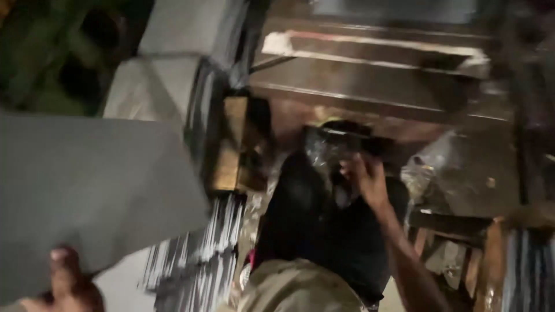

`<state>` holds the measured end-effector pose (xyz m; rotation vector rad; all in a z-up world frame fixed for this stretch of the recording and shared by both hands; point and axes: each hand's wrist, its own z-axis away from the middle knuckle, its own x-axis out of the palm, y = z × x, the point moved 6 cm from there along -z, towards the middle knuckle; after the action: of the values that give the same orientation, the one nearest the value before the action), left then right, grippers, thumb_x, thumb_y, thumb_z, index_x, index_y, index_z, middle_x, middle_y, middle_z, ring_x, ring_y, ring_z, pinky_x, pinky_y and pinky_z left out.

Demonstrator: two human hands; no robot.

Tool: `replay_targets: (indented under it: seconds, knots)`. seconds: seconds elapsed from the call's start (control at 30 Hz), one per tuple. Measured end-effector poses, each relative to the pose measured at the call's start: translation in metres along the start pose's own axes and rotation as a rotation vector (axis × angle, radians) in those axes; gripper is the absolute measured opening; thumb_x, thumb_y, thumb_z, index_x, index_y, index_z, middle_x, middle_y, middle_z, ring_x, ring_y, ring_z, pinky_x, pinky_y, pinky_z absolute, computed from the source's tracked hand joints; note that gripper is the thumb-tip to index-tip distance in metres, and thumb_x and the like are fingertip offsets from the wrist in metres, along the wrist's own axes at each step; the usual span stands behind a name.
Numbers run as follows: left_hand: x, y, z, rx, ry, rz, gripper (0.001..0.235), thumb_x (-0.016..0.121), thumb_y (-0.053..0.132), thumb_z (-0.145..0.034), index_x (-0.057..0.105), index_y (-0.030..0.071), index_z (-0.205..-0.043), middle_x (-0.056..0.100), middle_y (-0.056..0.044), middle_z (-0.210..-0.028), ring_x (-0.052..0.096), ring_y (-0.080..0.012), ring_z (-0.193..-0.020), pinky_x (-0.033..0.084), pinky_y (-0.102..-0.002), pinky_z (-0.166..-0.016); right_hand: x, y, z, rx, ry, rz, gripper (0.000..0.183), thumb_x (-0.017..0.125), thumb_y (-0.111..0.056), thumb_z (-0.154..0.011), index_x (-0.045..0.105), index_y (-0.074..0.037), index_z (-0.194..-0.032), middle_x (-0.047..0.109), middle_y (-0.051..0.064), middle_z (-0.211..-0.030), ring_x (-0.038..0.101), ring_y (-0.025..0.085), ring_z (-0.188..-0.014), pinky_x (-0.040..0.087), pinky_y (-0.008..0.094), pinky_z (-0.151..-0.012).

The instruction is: Using a manual stamping or punching press to cut rectangular holes out of metal sheets.

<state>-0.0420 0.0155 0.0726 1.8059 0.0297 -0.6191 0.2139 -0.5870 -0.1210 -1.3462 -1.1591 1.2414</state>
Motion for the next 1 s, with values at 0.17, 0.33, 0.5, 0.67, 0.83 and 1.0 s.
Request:
replay_targets:
  seconds: [0.17, 0.33, 0.5, 0.67, 0.83, 1.0]
  knots:
    - [0.140, -0.022, 0.060, 0.980, -0.331, -0.669, 0.060, 0.070, 0.027, -0.091, 0.057, 0.013, -0.148, 0.071, -0.013, -0.133, 0.071, -0.0250, -0.104, 0.049, -0.037, -0.075, -0.042, -0.042, -0.140, 0.206, 0.065, -0.314, 0.043, 0.053, -0.040, -0.105, 0.065, -0.002, -0.120, 0.069, 0.009, -0.090, 0.065, 0.022, -0.070, 0.052, 0.038, -0.059]
    - [0.226, -0.019, 0.144, -0.387, -0.622, 0.353, 0.063, 0.070, 0.038, -0.088, 0.056, 0.003, -0.139, 0.066, -0.021, -0.127, 0.067, -0.0307, -0.107, 0.054, -0.043, -0.085, -0.043, -0.072, -0.268, 0.511, -0.071, -0.597, 0.061, 0.032, -0.055, -0.105, 0.066, -0.005, -0.103, 0.070, 0.010, -0.083, 0.064, 0.020, -0.064, 0.052, 0.034, -0.056]
    - [0.272, -0.066, 0.172, -0.254, -0.802, 0.415, 0.057, 0.070, 0.033, -0.089, 0.063, -0.006, -0.130, 0.070, -0.026, -0.126, 0.070, -0.0331, -0.111, 0.056, -0.043, -0.096, -0.033, -0.030, -0.356, 0.591, 0.007, -0.623, 0.072, 0.040, -0.068, -0.102, 0.068, -0.003, -0.092, 0.067, 0.009, -0.072, 0.057, 0.017, -0.054, 0.044, 0.032, -0.048]
    - [0.291, -0.103, 0.171, -0.123, -0.793, 0.650, 0.052, 0.077, 0.022, -0.092, 0.062, -0.015, -0.127, 0.068, -0.033, -0.124, 0.070, -0.0320, -0.105, 0.058, -0.041, -0.095, -0.020, -0.052, -0.277, 0.205, 0.230, -0.464, 0.067, 0.046, -0.063, -0.102, 0.066, -0.004, -0.077, 0.063, 0.006, -0.059, 0.053, 0.018, -0.044, 0.039, 0.033, -0.041]
    - [0.271, 0.009, 0.179, -0.413, -0.845, 0.628, 0.071, 0.075, 0.024, -0.092, 0.045, -0.004, -0.149, 0.061, -0.032, -0.127, 0.066, -0.0364, -0.096, 0.053, -0.048, -0.075, -0.006, -0.072, -0.114, 0.179, 0.234, -0.632, 0.043, 0.051, -0.049, -0.103, 0.067, -0.009, -0.097, 0.060, 0.001, -0.067, 0.052, 0.011, -0.053, 0.044, 0.029, -0.051]
    - [0.292, 0.080, 0.185, -0.553, -0.864, 0.507, 0.075, 0.068, 0.034, -0.092, 0.035, 0.000, -0.150, 0.057, -0.023, -0.131, 0.063, -0.0301, -0.103, 0.055, -0.042, -0.080, -0.045, -0.041, 0.062, 0.310, 0.335, -0.454, 0.057, 0.053, -0.050, -0.111, 0.071, 0.004, -0.115, 0.060, 0.016, -0.082, 0.049, 0.020, -0.063, 0.037, 0.031, -0.053]
